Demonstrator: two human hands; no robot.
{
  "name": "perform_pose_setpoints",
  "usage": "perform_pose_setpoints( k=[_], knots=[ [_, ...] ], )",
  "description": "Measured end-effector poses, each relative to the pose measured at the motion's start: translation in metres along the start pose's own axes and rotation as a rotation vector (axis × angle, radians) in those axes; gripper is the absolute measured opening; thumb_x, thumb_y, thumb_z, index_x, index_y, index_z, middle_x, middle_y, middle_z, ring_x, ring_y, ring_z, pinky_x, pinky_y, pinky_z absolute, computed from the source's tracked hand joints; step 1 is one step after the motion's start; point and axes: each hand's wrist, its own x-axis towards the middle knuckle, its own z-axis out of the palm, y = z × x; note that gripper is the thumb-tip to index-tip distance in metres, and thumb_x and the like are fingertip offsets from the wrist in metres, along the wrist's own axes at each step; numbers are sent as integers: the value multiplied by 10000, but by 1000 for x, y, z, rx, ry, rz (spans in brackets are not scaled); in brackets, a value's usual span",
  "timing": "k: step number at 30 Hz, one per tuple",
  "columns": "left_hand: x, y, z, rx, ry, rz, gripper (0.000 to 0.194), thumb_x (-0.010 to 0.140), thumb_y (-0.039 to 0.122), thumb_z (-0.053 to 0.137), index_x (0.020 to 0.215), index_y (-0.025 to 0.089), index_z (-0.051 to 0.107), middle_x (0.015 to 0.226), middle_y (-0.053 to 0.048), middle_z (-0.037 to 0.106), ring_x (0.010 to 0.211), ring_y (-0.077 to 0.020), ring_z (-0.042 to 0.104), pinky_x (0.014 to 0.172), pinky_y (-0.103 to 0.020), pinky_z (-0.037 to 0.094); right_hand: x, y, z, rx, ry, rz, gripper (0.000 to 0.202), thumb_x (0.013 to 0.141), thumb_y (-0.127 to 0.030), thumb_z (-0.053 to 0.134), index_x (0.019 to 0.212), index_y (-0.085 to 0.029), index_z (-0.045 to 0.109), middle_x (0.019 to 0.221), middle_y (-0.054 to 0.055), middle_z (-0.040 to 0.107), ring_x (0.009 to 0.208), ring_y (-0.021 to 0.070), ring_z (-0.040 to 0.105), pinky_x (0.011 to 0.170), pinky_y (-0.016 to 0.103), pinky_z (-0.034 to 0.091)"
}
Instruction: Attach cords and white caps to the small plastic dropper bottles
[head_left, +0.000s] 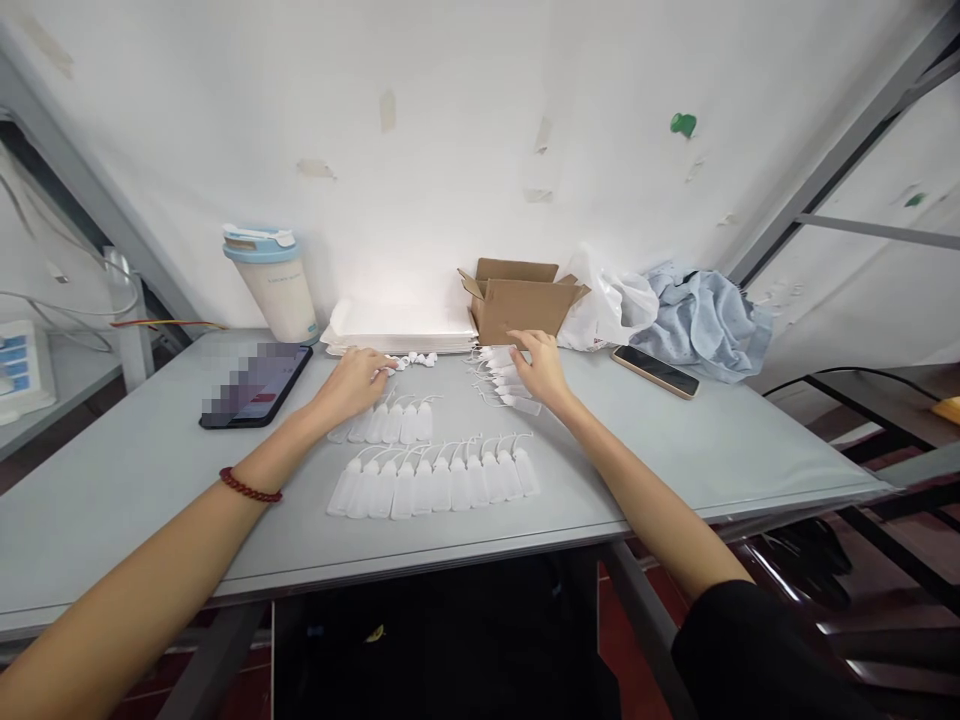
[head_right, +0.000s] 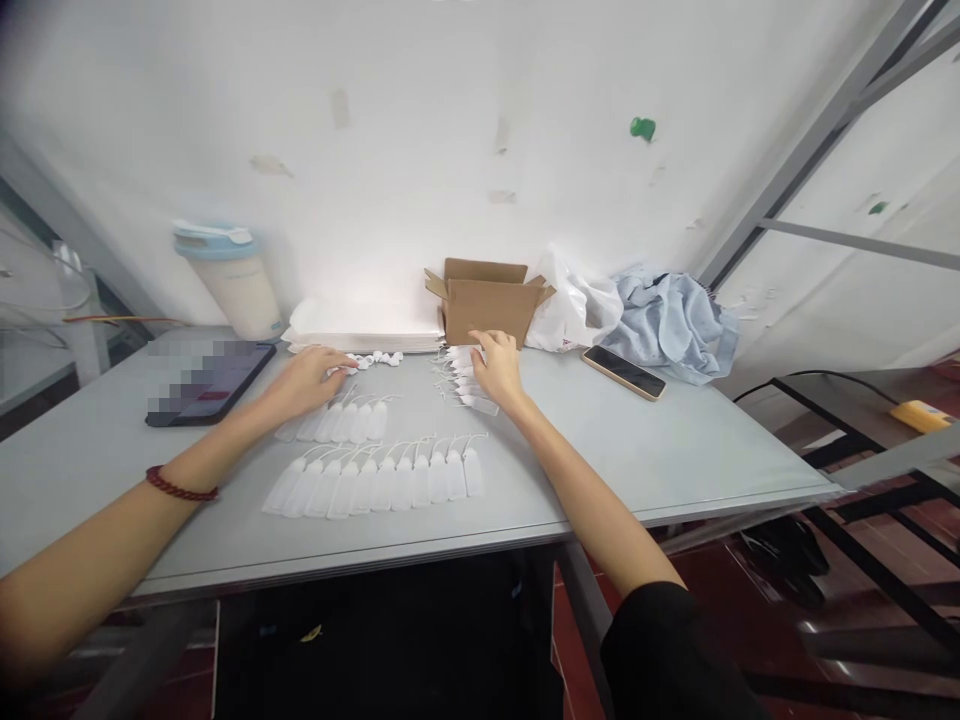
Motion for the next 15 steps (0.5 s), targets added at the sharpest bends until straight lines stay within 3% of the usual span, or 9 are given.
perform_pose_setpoints(
  k=[3, 4, 7, 9, 10, 12, 15],
  knots=[
    [0, 1, 1, 39, -35, 25, 390, 809, 225, 381, 946, 183, 744, 961, -90, 737, 938, -264, 629, 897, -387, 451, -7, -19, -19, 40, -21, -59, 246, 873, -209, 489, 1041, -146, 658, 1071, 147, 652, 1031, 283, 543, 908, 429, 425],
    [0, 1, 2, 54, -42, 22, 401, 818, 221, 372, 957, 176, 746, 963, -93, 736, 935, -265, 628, 888, -384, 454, -10, -26, -29, 80, -93, -90, 209, 870, -217, 485, 962, -148, 659, 990, 127, 670, 946, 254, 568, 855, 397, 441],
    [1, 1, 2, 83, -69, 13, 420, 835, 210, 362, 993, 151, 747, 997, -104, 731, 943, -269, 620, 882, -383, 455, -17, -41, -62, 186, -542, -85, 193, 844, -267, 503, 738, -154, 619, 737, 43, 653, 651, 146, 552, 624, 276, 421],
    [1, 0, 3, 85, -81, 9, 414, 837, 207, 374, 1003, 137, 747, 1006, -111, 727, 940, -272, 617, 887, -388, 452, -20, -47, -80, 179, -1006, -71, 259, 822, -290, 522, 610, -152, 574, 605, 17, 608, 562, 115, 527, 550, 248, 384],
    [1, 0, 3, 85, -81, 5, 409, 836, 208, 382, 1005, 132, 746, 1008, -115, 725, 936, -274, 615, 885, -389, 452, -21, -48, -86, 164, -1176, -49, 294, 820, -317, 531, 581, -148, 565, 579, 14, 600, 539, 106, 526, 545, 244, 389],
    [1, -1, 4, 86, -77, -2, 399, 834, 211, 394, 1003, 135, 747, 1009, -115, 721, 931, -274, 613, 876, -388, 456, -24, -49, -90, 120, -1376, 7, 348, 814, -397, 559, 579, -141, 577, 552, 16, 600, 515, 103, 540, 539, 242, 405],
    [1, -1, 5, 92, -78, -1, 391, 830, 215, 398, 990, 148, 749, 1006, -106, 720, 946, -272, 611, 869, -384, 459, -25, -49, -86, 63, -1477, 93, 423, 775, -522, 602, 616, -131, 609, 569, 28, 632, 518, 118, 584, 528, 244, 419]
  ],
)
